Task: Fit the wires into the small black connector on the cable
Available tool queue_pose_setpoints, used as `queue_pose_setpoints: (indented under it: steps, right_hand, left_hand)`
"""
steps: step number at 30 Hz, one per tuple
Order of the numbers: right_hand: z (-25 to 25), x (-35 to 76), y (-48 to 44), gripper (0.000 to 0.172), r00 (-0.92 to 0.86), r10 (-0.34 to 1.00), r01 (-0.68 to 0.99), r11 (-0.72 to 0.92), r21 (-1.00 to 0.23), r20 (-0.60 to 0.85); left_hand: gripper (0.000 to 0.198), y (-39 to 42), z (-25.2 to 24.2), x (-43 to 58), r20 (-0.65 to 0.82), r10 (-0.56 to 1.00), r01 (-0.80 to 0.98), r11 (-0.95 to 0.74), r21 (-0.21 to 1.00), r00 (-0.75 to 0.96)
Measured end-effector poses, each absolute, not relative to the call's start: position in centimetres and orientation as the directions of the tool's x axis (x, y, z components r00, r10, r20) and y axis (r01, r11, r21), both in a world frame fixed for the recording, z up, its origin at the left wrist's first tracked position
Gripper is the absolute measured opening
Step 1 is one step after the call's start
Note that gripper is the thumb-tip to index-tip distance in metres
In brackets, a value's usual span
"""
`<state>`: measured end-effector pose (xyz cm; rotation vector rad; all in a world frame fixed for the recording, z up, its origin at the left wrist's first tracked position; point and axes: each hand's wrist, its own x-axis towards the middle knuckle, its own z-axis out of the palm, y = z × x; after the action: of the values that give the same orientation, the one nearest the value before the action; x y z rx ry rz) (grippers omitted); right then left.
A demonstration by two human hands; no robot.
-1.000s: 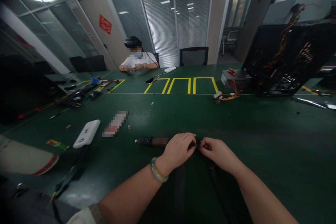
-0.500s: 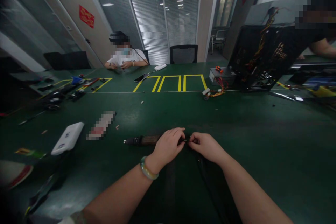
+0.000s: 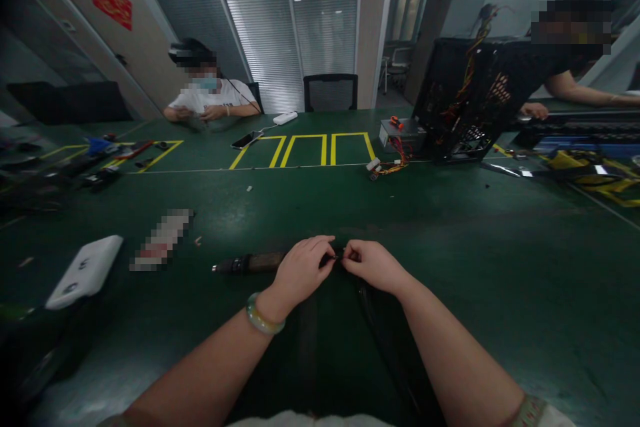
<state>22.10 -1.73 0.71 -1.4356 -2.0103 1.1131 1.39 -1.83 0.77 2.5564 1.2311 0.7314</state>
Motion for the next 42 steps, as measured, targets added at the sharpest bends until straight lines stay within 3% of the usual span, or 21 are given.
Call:
queue_pose_setpoints:
  steps: [42]
  right_hand:
    - [0.95,21.76,-1.86,0.008,-0.358,0.931,0.597,0.164,-0.785,-0.078]
  left_hand:
    - [0.012,-1.94,1.16,1.36,0.327,0.758,0.667,-0.652,0.362,0.564]
